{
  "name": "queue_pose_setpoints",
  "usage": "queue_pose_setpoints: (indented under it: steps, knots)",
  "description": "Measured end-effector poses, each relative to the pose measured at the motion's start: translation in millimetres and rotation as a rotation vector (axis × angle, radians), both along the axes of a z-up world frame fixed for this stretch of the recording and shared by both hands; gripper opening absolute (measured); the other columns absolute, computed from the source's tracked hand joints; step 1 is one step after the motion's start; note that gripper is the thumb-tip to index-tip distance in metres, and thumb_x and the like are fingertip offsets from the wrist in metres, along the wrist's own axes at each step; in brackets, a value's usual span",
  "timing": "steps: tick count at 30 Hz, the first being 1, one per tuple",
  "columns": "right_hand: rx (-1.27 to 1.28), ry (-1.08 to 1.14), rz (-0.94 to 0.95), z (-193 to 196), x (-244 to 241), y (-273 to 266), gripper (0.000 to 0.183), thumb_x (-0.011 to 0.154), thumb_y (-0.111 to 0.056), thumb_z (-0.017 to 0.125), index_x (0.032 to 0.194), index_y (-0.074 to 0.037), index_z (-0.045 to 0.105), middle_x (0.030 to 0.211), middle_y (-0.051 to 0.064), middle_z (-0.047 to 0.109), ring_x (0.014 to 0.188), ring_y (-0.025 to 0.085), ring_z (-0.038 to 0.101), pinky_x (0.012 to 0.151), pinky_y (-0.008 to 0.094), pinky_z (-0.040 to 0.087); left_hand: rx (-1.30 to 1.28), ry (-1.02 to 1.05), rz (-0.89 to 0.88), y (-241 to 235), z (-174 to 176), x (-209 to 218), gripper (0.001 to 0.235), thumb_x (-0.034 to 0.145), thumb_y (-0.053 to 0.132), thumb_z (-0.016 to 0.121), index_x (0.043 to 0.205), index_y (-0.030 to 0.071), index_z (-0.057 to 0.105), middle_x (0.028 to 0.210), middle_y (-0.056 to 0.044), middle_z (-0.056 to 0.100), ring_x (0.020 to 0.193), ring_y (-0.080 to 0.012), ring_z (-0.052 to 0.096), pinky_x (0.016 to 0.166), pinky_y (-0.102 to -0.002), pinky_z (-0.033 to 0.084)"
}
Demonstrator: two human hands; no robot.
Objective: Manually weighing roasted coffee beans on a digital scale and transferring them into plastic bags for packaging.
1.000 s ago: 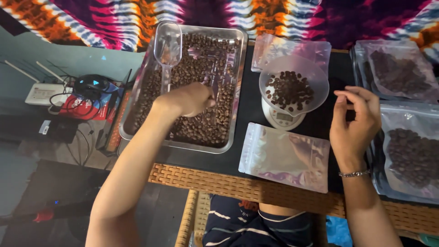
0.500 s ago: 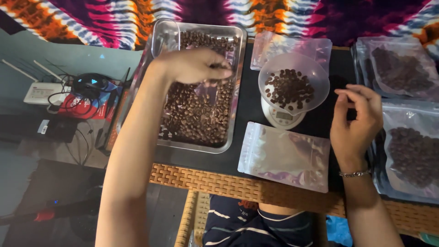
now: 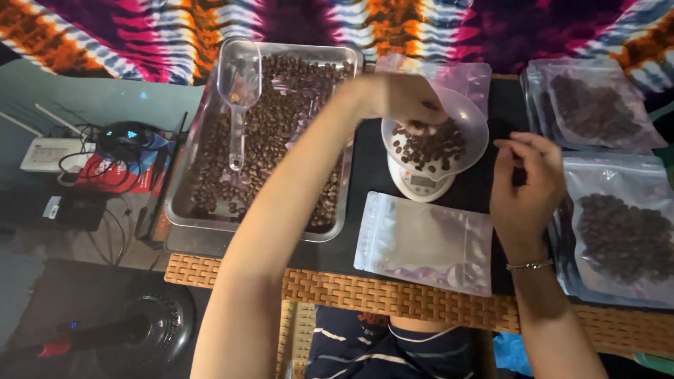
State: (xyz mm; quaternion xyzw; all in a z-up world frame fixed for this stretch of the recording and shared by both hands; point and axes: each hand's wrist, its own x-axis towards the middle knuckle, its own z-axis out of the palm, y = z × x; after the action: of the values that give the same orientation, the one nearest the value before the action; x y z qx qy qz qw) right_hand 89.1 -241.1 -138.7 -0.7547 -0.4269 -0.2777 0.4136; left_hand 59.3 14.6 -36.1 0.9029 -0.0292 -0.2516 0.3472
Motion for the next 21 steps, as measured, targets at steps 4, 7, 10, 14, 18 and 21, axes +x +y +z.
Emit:
queue_pose_setpoints:
  steps: [4, 7, 10, 14, 18, 21]
  knots:
    - [-0.001, 0.036, -0.006, 6, -4, 0, 0.018, 0.113, 0.001, 0.059, 0.113, 0.011, 0.073, 0.119, 0.025, 0.063, 0.109, 0.036, 0.064, 0.086, 0.042, 0.058, 0.138, -0.069, -0.053, -17, -32, 15, 0.055, 0.116, 0.031, 0.042, 0.064, 0.017, 0.030, 0.059, 0.003, 0.049, 0.099, -0.0047, 0.084, 0.047, -0.014, 0.036]
    - [0.014, 0.029, 0.002, 6, -7, -1, 0.014, 0.112, 0.003, 0.061, 0.116, 0.010, 0.072, 0.121, 0.024, 0.061, 0.110, 0.036, 0.063, 0.086, 0.041, 0.059, 0.278, -0.261, -0.018, -27, -57, 27, 0.028, 0.103, 0.015, 0.046, 0.090, 0.004, 0.068, 0.091, -0.010, 0.073, 0.082, -0.0238, 0.070, 0.073, -0.033, 0.056]
    - [0.011, 0.032, -0.019, 6, -6, 0, 0.015, 0.112, 0.000, 0.060, 0.116, 0.008, 0.072, 0.123, 0.024, 0.061, 0.110, 0.036, 0.064, 0.086, 0.041, 0.058, 0.279, -0.328, -0.008, -29, -54, 25, 0.025, 0.098, 0.018, 0.053, 0.116, 0.010, 0.069, 0.119, -0.011, 0.072, 0.104, -0.0290, 0.070, 0.085, -0.038, 0.056]
    - [0.035, 0.028, -0.008, 7, -6, 0, 0.013, 0.112, 0.001, 0.061, 0.115, 0.006, 0.072, 0.121, 0.024, 0.062, 0.108, 0.036, 0.065, 0.084, 0.041, 0.058, 0.316, -0.450, -0.106, -28, -49, 20, 0.027, 0.095, 0.030, 0.061, 0.117, 0.024, 0.076, 0.122, -0.001, 0.074, 0.109, -0.0256, 0.067, 0.089, -0.040, 0.054]
    - [0.031, 0.013, 0.034, 11, -8, 1, 0.012, 0.110, 0.005, 0.061, 0.117, 0.008, 0.070, 0.120, 0.026, 0.065, 0.110, 0.037, 0.066, 0.088, 0.041, 0.057, 0.404, -0.469, -0.078, -29, -62, 19, 0.043, 0.091, 0.028, 0.068, 0.133, 0.021, 0.068, 0.129, -0.010, 0.067, 0.110, -0.0340, 0.066, 0.085, -0.045, 0.055]
    - [0.052, 0.042, 0.102, -2, 5, 1, 0.016, 0.111, -0.006, 0.060, 0.122, 0.000, 0.070, 0.119, 0.018, 0.064, 0.108, 0.038, 0.066, 0.086, 0.041, 0.056, 0.505, -0.637, -0.111, -17, -137, 44, 0.035, 0.090, 0.025, 0.076, 0.124, 0.017, 0.072, 0.121, -0.017, 0.069, 0.118, -0.0384, 0.065, 0.100, -0.051, 0.054]
